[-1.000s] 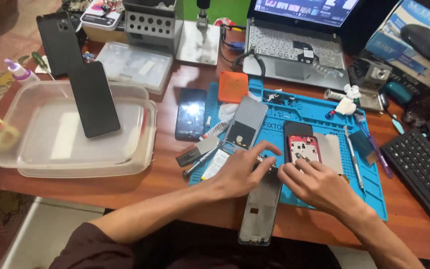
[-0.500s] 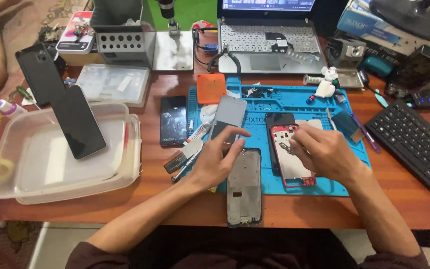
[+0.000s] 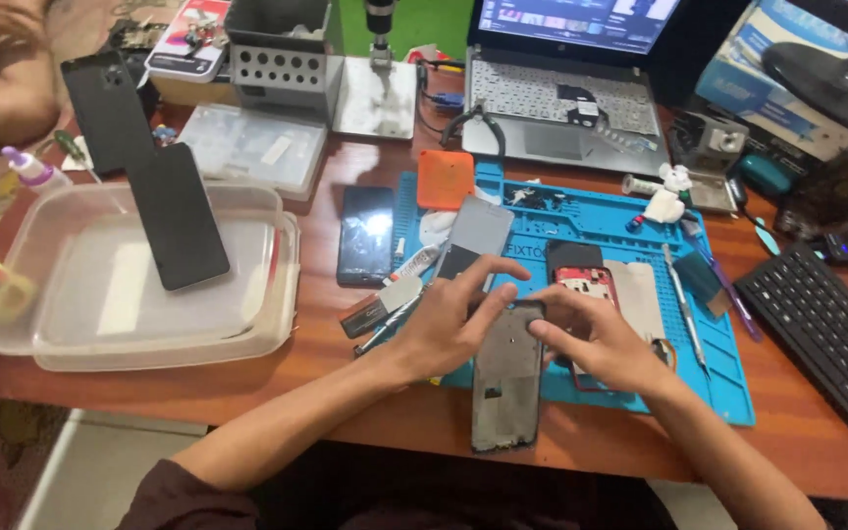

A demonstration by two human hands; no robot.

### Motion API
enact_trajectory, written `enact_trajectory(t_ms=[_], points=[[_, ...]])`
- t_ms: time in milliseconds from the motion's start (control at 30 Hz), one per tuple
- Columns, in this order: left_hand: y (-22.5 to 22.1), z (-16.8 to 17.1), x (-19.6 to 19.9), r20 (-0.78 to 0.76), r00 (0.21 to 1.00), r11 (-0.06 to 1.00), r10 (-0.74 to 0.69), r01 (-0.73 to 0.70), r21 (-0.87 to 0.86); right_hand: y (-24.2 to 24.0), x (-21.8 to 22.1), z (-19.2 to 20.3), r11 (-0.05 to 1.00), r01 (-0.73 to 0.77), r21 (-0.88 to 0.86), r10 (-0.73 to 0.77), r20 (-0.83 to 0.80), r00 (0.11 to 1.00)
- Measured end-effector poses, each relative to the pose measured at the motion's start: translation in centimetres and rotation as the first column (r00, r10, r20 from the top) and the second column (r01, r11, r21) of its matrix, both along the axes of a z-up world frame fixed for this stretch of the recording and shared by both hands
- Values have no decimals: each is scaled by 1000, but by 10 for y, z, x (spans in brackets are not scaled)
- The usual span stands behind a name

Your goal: The person disassembles a smartphone by prying open the casing and detaching internal components. They remove the battery and other parts, placing them on a blue work mat alongside other phone parts and tools.

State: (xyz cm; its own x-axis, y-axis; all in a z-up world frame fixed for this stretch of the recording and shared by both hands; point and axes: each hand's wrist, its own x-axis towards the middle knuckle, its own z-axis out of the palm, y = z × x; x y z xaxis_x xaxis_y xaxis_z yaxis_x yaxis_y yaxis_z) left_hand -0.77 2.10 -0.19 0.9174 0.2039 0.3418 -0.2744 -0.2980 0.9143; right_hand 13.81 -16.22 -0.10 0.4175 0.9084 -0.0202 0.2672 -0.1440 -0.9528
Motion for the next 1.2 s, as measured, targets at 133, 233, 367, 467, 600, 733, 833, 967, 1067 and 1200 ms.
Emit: enact_trajectory(t_ms=[133,233,367,467,600,733,833,967,1067,1200], points=[[12,-2,1,-14,1000,995,-23,25,99,1,-1,-9,994,107,-1,-107,48,993],[19,9,5,-86,996,998,-25,29,52,-7,16,-20,981,180,75,-170,-115,979],[5,1,5,-65,997,986,-45,54,160,-11,14,-15,980,164,115,-171,52,984],[-2,-12,7,2,1000,969,-16,15,246,-11,5,-10,975,169,142,-201,257,945],[-2,-18,5,51,999,960,18,-32,278,-9,0,-8,971,165,172,-213,314,925],[-5,-16,6,73,997,966,0,-19,259,-4,-9,0,978,145,150,-187,332,925],[-7,-17,5,58,998,971,-25,10,240,-1,-13,-4,984,120,132,-156,313,937],[-8,-17,3,-8,999,958,-43,43,283,0,-12,-21,988,119,98,-141,272,952],[-6,-15,13,23,1000,946,-17,9,324,2,2,-26,987,142,77,-155,208,966],[3,-25,9,-5,996,948,85,-79,309,-1,-9,1,999,41,-8,-41,11,999]])
